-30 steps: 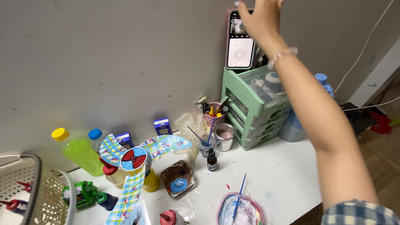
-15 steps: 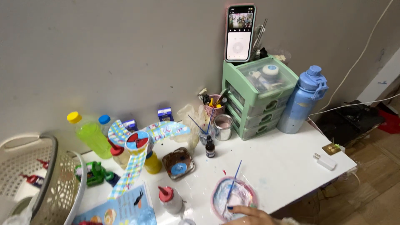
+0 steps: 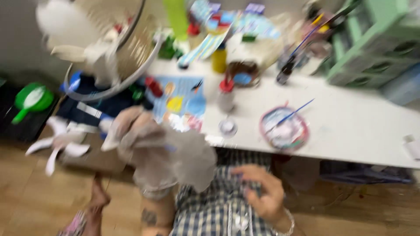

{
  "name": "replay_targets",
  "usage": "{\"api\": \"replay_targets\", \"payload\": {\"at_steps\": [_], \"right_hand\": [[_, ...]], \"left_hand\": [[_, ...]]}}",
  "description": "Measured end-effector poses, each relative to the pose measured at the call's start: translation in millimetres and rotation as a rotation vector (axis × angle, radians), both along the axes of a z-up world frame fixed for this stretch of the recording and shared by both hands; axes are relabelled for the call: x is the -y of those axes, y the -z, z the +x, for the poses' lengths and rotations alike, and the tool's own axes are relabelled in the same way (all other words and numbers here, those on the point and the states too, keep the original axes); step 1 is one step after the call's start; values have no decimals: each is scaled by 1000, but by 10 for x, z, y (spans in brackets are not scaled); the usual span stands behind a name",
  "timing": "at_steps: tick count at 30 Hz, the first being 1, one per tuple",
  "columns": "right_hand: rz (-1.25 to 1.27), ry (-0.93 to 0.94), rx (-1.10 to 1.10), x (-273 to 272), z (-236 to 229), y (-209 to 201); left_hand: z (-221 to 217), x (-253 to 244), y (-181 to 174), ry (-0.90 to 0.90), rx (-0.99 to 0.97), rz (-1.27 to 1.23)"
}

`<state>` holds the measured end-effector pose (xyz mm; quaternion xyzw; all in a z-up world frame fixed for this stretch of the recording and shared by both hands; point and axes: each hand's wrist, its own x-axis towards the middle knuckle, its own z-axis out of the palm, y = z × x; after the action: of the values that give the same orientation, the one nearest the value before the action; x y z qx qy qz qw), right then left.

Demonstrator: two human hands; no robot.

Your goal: Put on protective gloves and mix a substance in a small container using a fine brush.

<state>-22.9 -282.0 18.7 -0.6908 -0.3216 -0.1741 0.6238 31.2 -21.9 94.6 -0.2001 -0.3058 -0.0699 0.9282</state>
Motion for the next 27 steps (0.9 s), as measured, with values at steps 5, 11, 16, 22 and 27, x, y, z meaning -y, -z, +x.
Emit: {"api": "replay_targets", "payload": {"at_steps": [5, 11, 16, 22, 27], "right_hand": [[43, -2, -394, -73, -325, 231], [252, -234, -509, -208, -159, 717], [880, -177, -422, 96, -10, 1256], [1361, -375, -857, 576, 60, 1950], [847, 162, -432, 391, 171, 1948]], "left_hand": [[-353, 284, -294, -80, 0, 29], [-282, 385, -251, -69, 106, 98], [-78, 413, 314, -386, -267, 281], [-131, 711, 178, -522, -592, 571], [-258, 851, 339, -502, -528, 670]]}}
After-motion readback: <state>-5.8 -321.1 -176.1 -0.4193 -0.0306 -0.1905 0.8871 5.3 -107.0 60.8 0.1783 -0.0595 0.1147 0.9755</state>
